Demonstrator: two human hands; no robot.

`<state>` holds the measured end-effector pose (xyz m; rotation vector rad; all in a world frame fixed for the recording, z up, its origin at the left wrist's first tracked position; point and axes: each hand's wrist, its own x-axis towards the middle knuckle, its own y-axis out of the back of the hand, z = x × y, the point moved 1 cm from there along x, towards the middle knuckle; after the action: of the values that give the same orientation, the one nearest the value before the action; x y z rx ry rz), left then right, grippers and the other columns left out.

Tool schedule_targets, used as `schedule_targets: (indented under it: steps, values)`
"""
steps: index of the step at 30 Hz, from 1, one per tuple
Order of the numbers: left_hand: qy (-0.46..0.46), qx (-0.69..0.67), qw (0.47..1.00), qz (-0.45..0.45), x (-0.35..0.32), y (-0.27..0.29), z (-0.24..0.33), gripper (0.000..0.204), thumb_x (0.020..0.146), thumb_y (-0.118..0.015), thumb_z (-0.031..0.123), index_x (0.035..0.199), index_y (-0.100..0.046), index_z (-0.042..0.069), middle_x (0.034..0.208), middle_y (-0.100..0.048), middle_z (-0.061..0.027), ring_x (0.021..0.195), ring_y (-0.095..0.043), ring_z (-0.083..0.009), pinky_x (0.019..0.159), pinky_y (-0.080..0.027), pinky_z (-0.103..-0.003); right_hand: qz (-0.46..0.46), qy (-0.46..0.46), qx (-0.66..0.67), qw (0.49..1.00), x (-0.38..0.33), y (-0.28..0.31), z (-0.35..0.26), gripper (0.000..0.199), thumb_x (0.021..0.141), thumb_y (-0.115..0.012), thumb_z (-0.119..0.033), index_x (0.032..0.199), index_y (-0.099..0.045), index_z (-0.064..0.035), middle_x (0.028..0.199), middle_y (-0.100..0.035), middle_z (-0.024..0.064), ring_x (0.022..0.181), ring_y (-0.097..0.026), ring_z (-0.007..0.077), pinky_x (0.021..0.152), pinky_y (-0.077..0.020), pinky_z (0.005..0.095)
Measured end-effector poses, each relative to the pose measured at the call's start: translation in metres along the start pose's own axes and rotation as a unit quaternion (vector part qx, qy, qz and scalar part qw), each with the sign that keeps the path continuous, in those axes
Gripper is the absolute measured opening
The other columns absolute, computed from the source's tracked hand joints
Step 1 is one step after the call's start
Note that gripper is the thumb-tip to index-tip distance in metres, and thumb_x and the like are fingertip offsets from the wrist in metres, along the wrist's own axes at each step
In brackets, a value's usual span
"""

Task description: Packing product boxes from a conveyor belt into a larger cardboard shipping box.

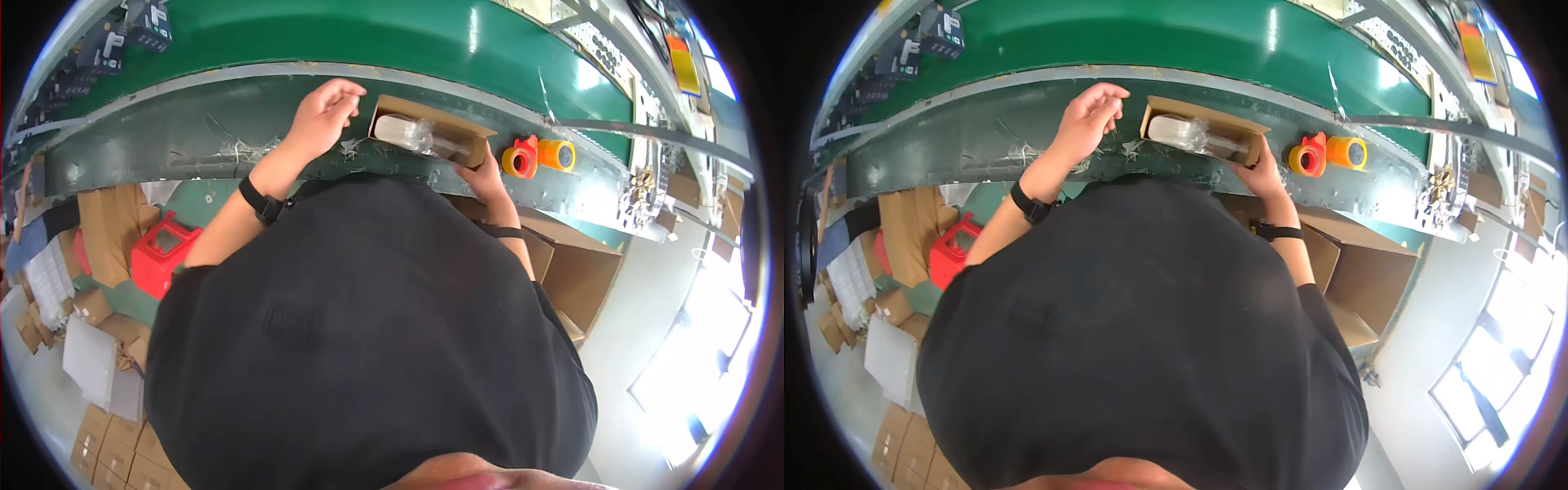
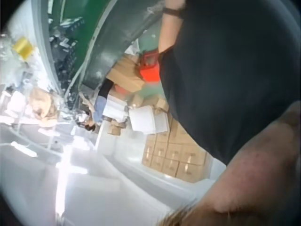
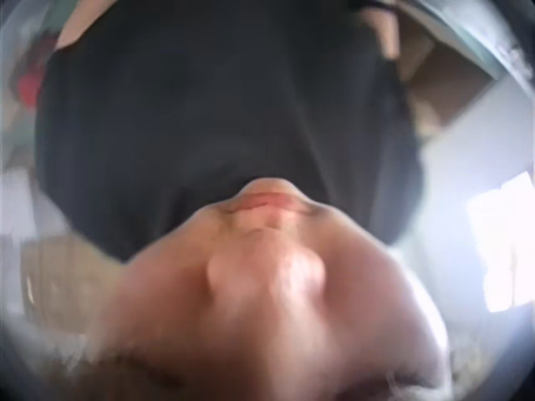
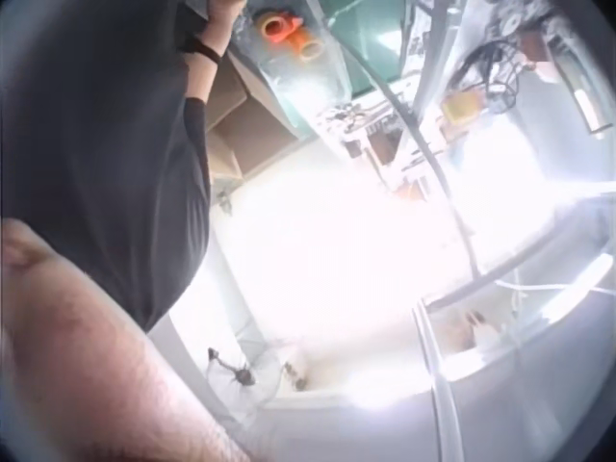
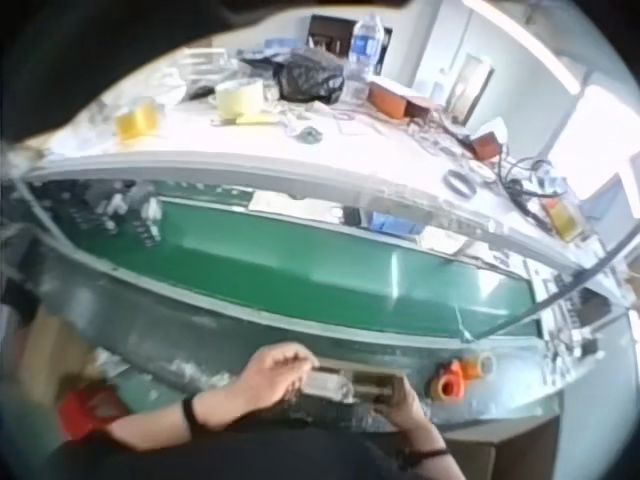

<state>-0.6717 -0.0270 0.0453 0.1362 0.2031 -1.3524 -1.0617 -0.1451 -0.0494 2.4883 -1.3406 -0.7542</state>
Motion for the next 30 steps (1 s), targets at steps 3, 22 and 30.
schedule_targets:
  steps: [3,22,30]
  values:
    - [0.037,0.058,0.997,0.046,0.002,-0.019,-0.046,0.030,0.106,-0.060,0.015,0.135,-0.064,0.007,0.096,-0.067,-0.0012,0.078,-0.061,-0.0070,0.068,-0.050,-0.024,-0.105,-0.109,0.319,0.935,-0.005,0.036,0.045,0.086,0.077,-0.069,0.003,0.158,-0.044,-0.0069,0.136,-0.066,0.0119,0.107,-0.068,0.0269,0.079,-0.0574,0.0380]
    - [-0.316,0.528,0.775,-0.145,0.027,-0.072,-0.035,0.049,0.085,-0.079,0.018,0.133,-0.073,0.013,0.154,-0.056,-0.0095,0.136,-0.055,-0.0362,0.114,-0.047,-0.046,-0.088,0.289,-0.166,0.939,-0.016,0.043,-0.026,0.081,0.083,-0.076,-0.014,0.159,-0.048,-0.0134,0.154,-0.049,0.0186,0.134,-0.057,0.0407,0.110,-0.0512,0.0445]
    - [-0.311,0.513,0.773,-0.207,0.038,-0.071,-0.048,0.054,0.088,-0.079,0.041,0.139,-0.071,0.025,0.158,-0.051,-0.0096,0.142,-0.049,-0.0352,0.115,-0.047,-0.045,-0.024,0.260,-0.334,0.906,-0.023,0.018,-0.035,0.075,0.093,-0.077,-0.032,0.161,-0.045,-0.0220,0.162,-0.036,0.0190,0.137,-0.053,0.0416,0.111,-0.0496,0.0498]
